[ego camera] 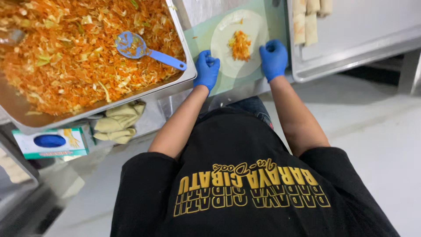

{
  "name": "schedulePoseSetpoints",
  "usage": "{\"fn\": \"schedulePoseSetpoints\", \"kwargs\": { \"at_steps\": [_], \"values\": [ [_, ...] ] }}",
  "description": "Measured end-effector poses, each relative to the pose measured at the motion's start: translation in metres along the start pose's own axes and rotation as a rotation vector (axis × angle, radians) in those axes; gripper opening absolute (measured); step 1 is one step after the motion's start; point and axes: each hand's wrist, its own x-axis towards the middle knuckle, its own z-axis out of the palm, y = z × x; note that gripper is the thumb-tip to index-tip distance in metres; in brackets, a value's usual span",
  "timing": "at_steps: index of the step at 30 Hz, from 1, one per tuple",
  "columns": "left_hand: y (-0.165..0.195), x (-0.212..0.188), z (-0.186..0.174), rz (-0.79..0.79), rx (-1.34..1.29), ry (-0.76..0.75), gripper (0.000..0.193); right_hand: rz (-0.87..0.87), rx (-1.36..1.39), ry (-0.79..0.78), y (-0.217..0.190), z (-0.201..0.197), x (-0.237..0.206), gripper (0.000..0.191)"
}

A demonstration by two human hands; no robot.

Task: The person carries metal trays to a stainless steel worktable, then repeatedly makes spring rolls: they lay a round wrapper on a cutting board, spoon shredded vegetable filling onto it with a blue plastic spoon, fold the wrapper over the filling, roll it up by hand, and place the finished roll on a tray with other rolled spring rolls. They briefly stack empty trays mid-episode.

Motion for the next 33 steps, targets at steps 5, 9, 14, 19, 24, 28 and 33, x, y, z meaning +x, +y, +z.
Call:
{"fn": "schedulePoseSetpoints", "kwargs": {
  "at_steps": [5,9,14,19,24,28,33],
  "values": [
    [0.045,0.002,0.005,-0.099,0.436,0.197,0.035,-0.141,0.065,-0.170,-0.031,-0.021,0.008,0.021],
    [0.073,-0.008,0.013,-0.042,0.542,0.352,0.016,-0.172,0.081,-0.313,-0.056,-0.037,0.017,0.021],
    [0.078,-0.017,0.019,0.178,0.507,0.487,0.041,-0.166,0.026,-0.391,-0.072,-0.047,0.025,0.024],
    [0.069,0.007,0.004,-0.121,0.156,0.352,0.025,-0.194,0.092,-0.352,-0.084,-0.039,0.023,0.023],
    [0.052,0.019,0.001,-0.085,0.287,0.249,0.012,-0.370,0.005,-0.308,-0.069,-0.022,0.014,0.018],
    [0.034,0.013,0.012,0.033,0.220,0.178,0.024,-0.383,0.024,-0.322,-0.037,-0.016,0.003,0.018],
    [0.021,0.010,0.005,0.128,0.307,0.192,0.022,-0.471,-0.011,-0.339,-0.029,-0.002,-0.016,0.028]
  ]
}}
